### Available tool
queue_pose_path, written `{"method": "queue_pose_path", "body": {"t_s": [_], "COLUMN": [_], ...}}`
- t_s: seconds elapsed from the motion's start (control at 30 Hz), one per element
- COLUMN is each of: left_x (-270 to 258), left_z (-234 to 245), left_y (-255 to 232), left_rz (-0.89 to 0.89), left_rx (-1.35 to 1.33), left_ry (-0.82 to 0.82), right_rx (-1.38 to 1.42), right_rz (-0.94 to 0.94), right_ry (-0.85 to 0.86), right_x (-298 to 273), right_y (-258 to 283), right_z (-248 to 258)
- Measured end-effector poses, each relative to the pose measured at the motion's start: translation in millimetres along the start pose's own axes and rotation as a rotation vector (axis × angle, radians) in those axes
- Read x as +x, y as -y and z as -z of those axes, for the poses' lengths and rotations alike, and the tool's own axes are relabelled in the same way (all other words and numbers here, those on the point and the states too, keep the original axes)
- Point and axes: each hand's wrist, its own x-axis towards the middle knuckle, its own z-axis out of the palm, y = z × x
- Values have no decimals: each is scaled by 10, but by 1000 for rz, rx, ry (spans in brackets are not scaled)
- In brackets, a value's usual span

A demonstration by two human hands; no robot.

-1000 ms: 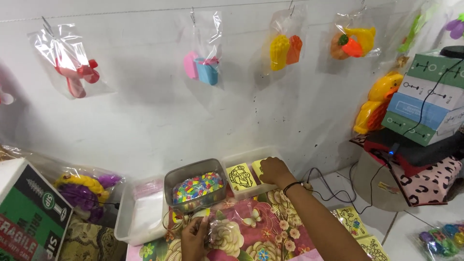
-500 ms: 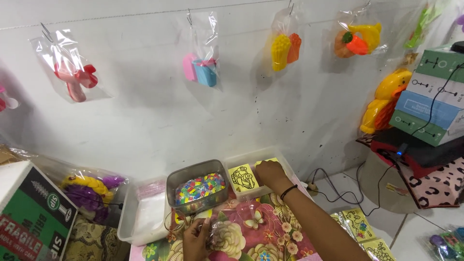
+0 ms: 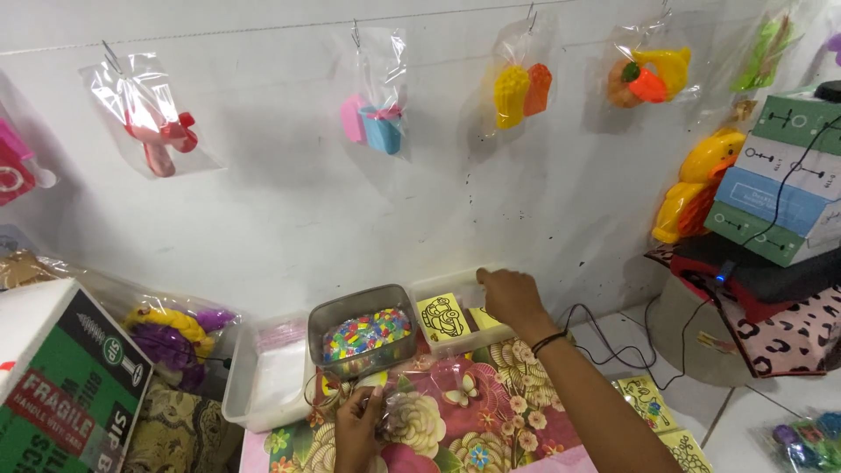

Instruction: Packaging small illustrated cards and colorful beads into plastic bags to create toy kits.

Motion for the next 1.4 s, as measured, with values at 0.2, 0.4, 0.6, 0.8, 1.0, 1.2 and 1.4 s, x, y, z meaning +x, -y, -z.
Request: {"method": "queue_pose_path", "body": {"t_s": [0.2,0.4,0.6,0.8,1.0,1.2,1.4], "left_x": [-121,-108,-135,-166,-234,-127,-180], "left_z": [-84,-20,-36,-46,-109,-37,-49], "left_y": [-211,-162,-196,-226,-325,-191,-218], "left_rz": [-54,-55,-114,-110,-54,-95,-106], "left_rx": [319,273,397,245,195,282,269], "left_ry": [13,-1,-17,12,11,-24,33], "right_rx": [712,1816,2083,1876,1699,1622,1574], "right_rz": [13,-46,-330,-616,-601,-607,-561], "right_ry": [-356,-267,-297,-655,-582,-584,-496], "right_x": [-317,-906,-1330,-1381,-1425,-1443,-1468], "right_y": [-61,-39,137,426,642,617,589], "right_z": [230,-196,-710,-666,-508,-595,-668]}}
